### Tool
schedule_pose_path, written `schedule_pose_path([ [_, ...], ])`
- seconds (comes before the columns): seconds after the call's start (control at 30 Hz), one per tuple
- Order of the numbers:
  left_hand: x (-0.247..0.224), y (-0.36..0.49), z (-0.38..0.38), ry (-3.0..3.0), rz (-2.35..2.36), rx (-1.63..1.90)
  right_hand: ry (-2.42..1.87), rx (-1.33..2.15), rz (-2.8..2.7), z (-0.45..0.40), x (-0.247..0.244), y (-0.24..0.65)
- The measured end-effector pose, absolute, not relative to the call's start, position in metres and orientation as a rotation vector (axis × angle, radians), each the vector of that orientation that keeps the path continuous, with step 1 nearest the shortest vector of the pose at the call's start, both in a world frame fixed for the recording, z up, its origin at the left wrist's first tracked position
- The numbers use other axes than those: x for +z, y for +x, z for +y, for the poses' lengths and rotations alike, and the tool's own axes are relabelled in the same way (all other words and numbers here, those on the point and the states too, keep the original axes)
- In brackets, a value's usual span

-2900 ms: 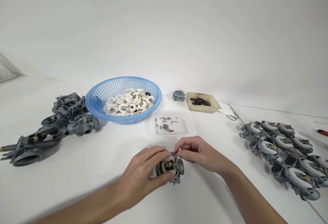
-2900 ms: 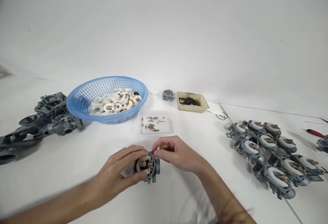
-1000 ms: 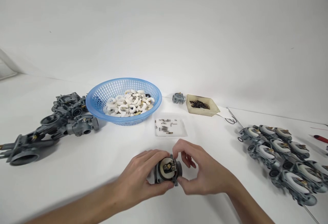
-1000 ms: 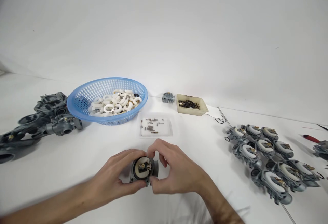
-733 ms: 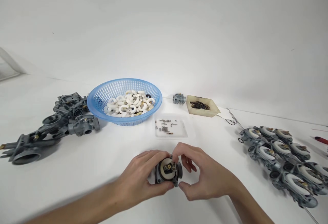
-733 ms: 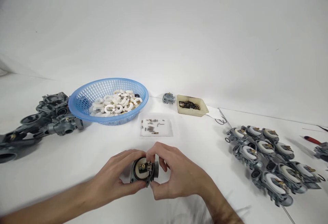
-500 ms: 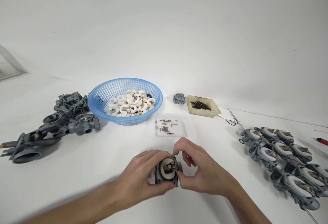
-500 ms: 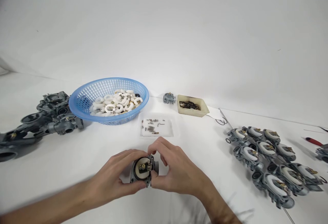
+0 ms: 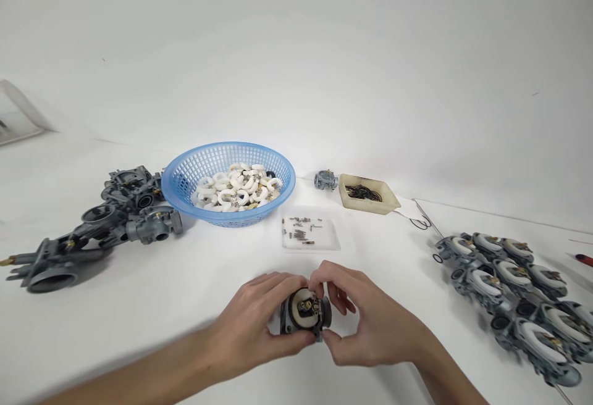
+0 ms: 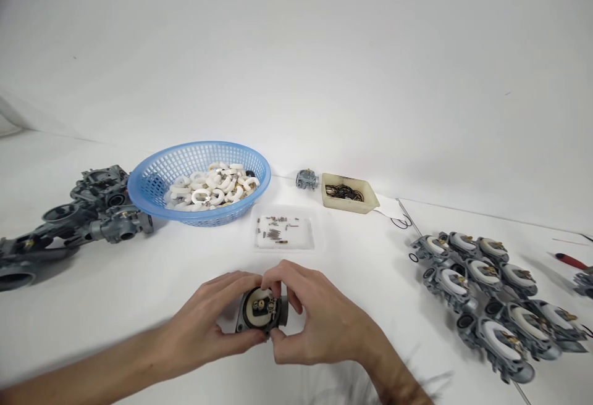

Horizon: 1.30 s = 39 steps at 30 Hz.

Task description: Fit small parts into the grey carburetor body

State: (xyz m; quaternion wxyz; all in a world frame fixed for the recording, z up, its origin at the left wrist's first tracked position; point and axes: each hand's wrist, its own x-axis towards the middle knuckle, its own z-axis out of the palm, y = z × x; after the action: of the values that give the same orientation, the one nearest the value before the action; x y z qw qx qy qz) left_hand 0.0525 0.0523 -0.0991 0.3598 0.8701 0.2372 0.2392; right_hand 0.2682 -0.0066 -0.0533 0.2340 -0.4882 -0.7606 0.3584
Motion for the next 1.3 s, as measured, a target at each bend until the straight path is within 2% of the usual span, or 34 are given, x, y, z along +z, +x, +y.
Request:
schedule_pose_path([
  [0.43,-0.1041,0.0506,0.0542,2.247,0.598,0.66,-1.421,0.776,-2.081,-0.005,-0.0574,0.2657],
  [0.73,-0.0956,0.0522,0.0539,2.197,0.619,0.577,-1.389,0.981,-2.068,-0.0065,-0.0565,0.2676],
  [1.3,-0.099,0.0517,0.0553,2.218,0.582,0.576,-1.345,0.91,-2.074,-0.0054,-0.06,0.2673],
])
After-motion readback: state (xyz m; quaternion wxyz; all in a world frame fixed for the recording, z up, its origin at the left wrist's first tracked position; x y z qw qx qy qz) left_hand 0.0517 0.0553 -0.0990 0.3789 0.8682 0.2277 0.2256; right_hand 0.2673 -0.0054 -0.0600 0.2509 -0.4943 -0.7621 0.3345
